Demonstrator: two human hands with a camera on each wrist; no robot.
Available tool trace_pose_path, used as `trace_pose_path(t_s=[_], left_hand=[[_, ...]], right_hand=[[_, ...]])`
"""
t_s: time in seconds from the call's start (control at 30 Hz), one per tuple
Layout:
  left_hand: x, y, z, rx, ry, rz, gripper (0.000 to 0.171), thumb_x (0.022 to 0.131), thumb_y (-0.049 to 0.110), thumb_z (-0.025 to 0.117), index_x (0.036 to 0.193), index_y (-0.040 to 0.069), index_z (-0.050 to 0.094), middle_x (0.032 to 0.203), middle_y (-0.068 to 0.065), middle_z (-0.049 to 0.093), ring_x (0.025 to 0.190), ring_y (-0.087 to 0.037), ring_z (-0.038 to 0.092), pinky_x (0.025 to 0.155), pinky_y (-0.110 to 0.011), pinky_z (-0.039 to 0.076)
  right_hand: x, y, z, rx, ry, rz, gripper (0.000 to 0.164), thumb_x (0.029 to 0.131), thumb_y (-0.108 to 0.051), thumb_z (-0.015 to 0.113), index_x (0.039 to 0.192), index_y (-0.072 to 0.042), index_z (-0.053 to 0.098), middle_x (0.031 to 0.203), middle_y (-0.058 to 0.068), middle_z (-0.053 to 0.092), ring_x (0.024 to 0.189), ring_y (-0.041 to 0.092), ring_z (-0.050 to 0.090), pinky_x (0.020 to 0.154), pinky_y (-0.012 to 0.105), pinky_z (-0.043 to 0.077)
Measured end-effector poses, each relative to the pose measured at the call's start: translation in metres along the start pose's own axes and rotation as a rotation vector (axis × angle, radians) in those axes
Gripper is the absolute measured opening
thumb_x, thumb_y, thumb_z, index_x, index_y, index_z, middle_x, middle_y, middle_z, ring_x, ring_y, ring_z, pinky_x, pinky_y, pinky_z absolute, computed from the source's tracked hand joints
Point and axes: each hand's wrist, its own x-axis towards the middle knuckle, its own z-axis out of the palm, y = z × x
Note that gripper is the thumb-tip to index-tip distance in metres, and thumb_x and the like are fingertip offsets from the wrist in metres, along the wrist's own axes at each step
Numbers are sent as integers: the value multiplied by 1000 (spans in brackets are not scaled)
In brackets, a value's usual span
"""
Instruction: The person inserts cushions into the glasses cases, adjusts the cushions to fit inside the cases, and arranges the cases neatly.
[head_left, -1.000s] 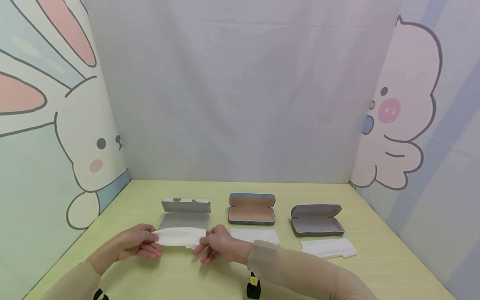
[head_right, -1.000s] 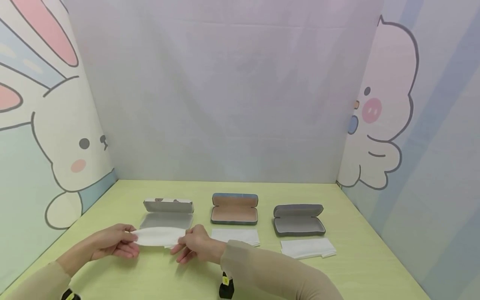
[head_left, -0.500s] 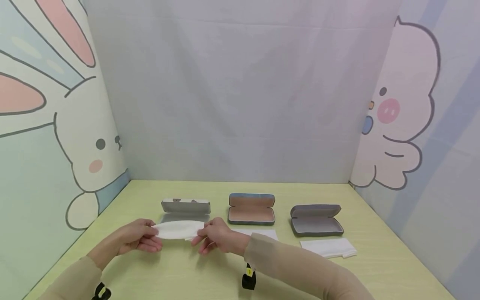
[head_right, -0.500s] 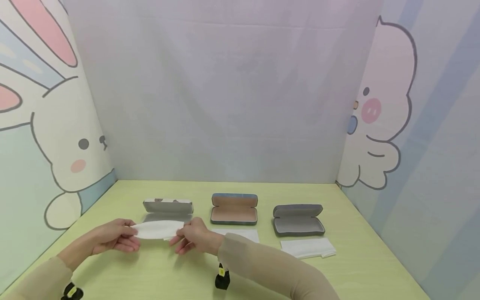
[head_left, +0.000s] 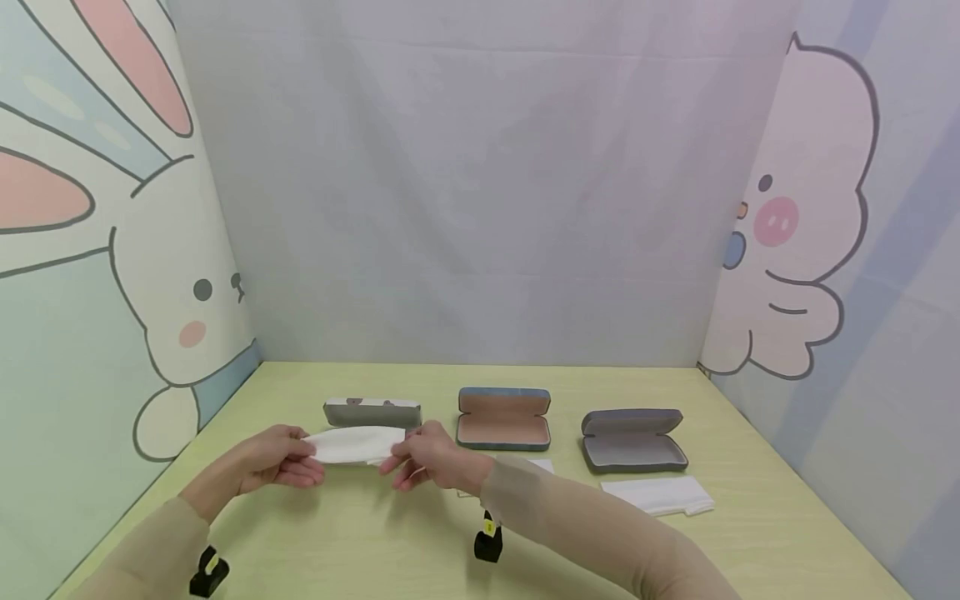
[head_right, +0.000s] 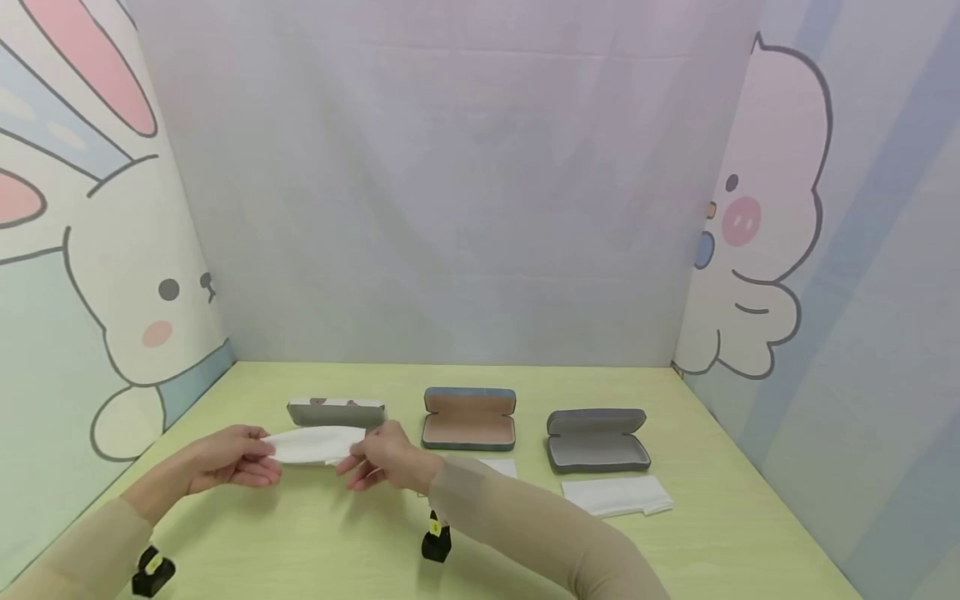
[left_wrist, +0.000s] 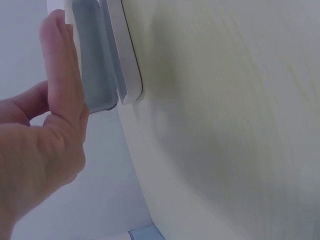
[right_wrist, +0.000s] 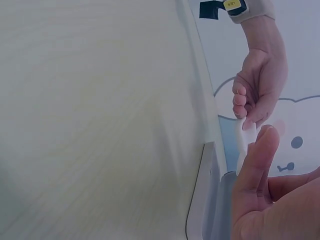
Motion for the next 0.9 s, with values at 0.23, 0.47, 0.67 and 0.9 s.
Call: trace_pose_path(t_s=[0.23, 0.47, 0.67, 0.9], left_hand=[[7, 4, -3, 0, 14, -7, 27, 101, 6, 41, 118, -8, 26, 81, -11, 74, 74, -20, 74, 70, -31, 62], [16, 5, -5, -4, 9, -1, 24, 102, 7, 40, 116, -8, 28, 82, -11, 74, 75, -19, 74, 71, -31, 62], [22, 6, -5, 2, 31, -12, 26, 102, 6, 41, 118, -9, 29, 82, -11, 74, 75, -19, 74, 71, -31, 62], [28, 5, -4, 3, 39, -22, 31, 102, 7, 41, 123, -10, 26, 81, -11, 74, 74, -20, 74, 70, -31, 62]], right_hand=[[8, -1, -5, -19, 10, -11, 10, 95, -7, 57, 98, 1, 61, 78, 10, 74, 45, 11, 57, 46, 23, 53], [18, 0, -9, -27, 28, -9, 10, 94, -6, 57, 92, 1, 64, 79, 11, 75, 46, 12, 58, 46, 23, 54], [24, 4, -12, -39, 45, 6, 12, 95, -8, 57, 91, 0, 65, 77, 10, 74, 47, 12, 58, 46, 23, 54], [31, 8, -15, -34, 63, 18, 10, 95, -7, 57, 94, 1, 64, 76, 10, 74, 46, 12, 58, 45, 22, 52]])
